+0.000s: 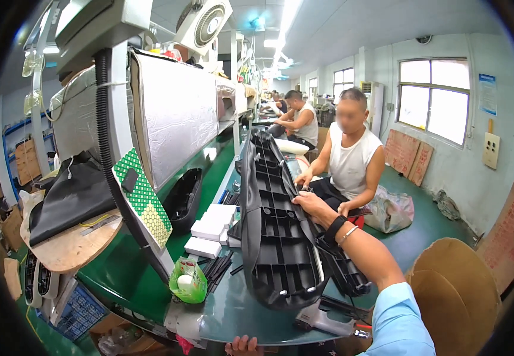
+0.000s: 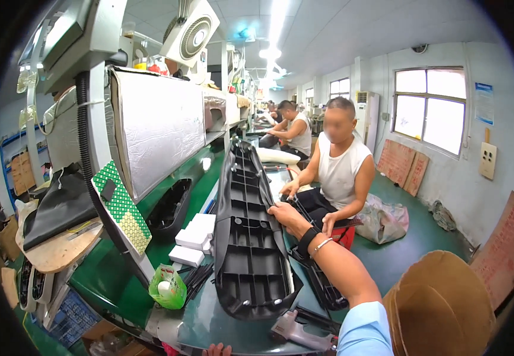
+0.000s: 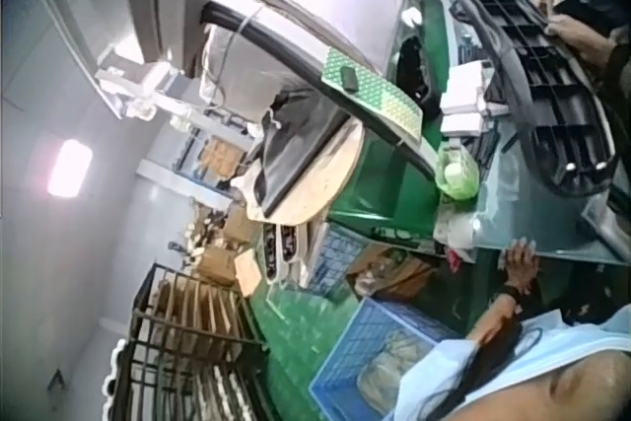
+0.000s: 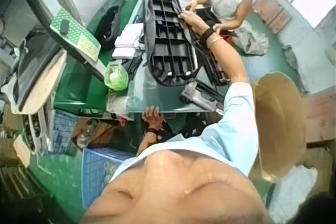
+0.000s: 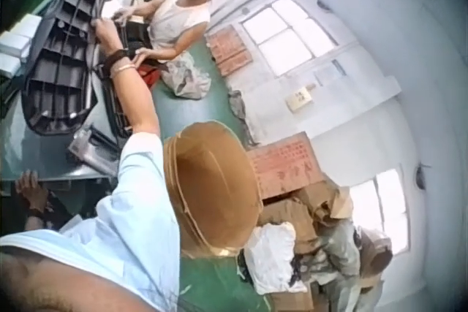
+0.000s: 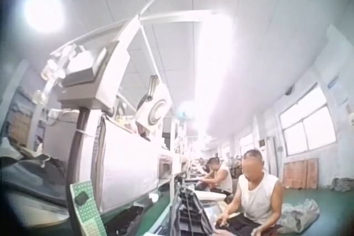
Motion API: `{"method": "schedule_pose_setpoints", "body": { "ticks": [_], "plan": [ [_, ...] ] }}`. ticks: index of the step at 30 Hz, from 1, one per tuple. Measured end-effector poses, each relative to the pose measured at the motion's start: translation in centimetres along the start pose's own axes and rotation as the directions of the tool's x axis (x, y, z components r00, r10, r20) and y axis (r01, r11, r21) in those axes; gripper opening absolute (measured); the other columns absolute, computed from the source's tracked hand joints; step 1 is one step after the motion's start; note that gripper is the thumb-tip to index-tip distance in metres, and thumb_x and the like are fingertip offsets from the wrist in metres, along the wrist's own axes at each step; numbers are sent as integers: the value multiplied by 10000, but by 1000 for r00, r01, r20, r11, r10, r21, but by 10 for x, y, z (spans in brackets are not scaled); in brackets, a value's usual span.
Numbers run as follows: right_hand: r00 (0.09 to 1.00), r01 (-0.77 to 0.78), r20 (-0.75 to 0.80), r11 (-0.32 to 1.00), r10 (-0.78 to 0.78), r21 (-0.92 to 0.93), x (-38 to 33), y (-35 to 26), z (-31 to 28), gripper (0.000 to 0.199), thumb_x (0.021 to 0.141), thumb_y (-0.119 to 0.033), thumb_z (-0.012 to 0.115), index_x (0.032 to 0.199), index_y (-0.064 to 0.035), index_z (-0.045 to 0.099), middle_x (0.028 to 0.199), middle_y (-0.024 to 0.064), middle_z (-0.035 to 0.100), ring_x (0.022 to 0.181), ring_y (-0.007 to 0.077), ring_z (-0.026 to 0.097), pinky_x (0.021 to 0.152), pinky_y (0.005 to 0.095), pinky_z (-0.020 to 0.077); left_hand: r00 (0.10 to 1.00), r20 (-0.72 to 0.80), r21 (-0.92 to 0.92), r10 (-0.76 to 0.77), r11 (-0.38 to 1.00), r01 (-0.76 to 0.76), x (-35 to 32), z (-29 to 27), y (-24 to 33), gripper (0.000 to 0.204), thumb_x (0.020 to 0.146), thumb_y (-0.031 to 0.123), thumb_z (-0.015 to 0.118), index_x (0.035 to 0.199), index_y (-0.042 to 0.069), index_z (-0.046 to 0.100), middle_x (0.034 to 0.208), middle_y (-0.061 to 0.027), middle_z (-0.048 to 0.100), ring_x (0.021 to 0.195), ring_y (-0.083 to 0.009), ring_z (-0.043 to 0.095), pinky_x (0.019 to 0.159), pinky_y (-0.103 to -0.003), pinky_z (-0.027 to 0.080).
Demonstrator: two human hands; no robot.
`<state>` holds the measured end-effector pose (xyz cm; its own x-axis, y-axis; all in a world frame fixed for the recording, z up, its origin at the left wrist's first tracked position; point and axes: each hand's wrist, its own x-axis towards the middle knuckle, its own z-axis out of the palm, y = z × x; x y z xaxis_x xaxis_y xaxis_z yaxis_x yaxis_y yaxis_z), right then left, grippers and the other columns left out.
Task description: The person stretches a black cover over a seat base, secures it with a staple gun, and applies a green sticker to the underside before repeating the process with a second seat.
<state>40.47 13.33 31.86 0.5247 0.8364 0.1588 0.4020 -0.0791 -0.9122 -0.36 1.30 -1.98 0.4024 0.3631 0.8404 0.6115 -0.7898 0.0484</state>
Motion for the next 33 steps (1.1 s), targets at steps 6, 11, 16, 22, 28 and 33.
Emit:
{"method": "schedule_pose_setpoints", "body": {
  "ticks": [6,11,16,22,28,33],
  "plan": [
    [994,34,84,927,-70,373,-157,-87,-1,44,852,-108,513,859,-68,496,690,3,473,607,102,494,538,264,410,965,207,-149,-163,969,196,25,-53,14,529,715,222,710,1193,79,536,1267,-144,493,1177,-377,439,994,-540,290],
    [992,-42,120,825,-31,564,-266,-99,14,261,863,-102,511,1109,-16,506,821,45,564,711,107,564,609,252,460,698,529,-727,-482,167,666,89,-129,32,422,958,277,454,1301,32,441,1288,-115,483,1164,-243,486,1012,-366,336],
    [992,20,100,887,-75,461,-317,-85,42,276,867,-92,516,1131,-10,522,853,36,589,727,90,557,637,247,462,628,750,-588,-207,-643,490,113,-186,60,663,962,557,312,1411,70,328,1385,-91,426,1229,-248,450,1020,-372,382],
    [985,-5,155,874,-81,485,-334,-86,42,279,838,-97,526,1094,10,558,901,82,599,754,134,558,663,264,455,698,697,-678,-163,-467,568,141,-234,65,743,928,636,281,1425,85,303,1393,-83,417,1236,-248,446,1027,-384,382],
    [926,375,-60,900,-371,220,-341,-126,40,336,805,-160,585,1067,47,550,979,197,604,936,269,583,833,340,454,852,512,-772,-108,-493,401,161,-262,40,647,954,544,310,1328,32,436,1289,-111,520,1145,-249,525,966,-380,433],
    [584,785,-110,594,-804,-173,-346,-169,34,359,820,-208,623,1096,2,528,851,223,610,788,376,606,721,431,475,978,149,-988,-149,-50,143,171,-271,16,484,995,372,341,1255,-12,481,1214,-98,565,1080,-233,551,925,-367,451]
  ]
}}
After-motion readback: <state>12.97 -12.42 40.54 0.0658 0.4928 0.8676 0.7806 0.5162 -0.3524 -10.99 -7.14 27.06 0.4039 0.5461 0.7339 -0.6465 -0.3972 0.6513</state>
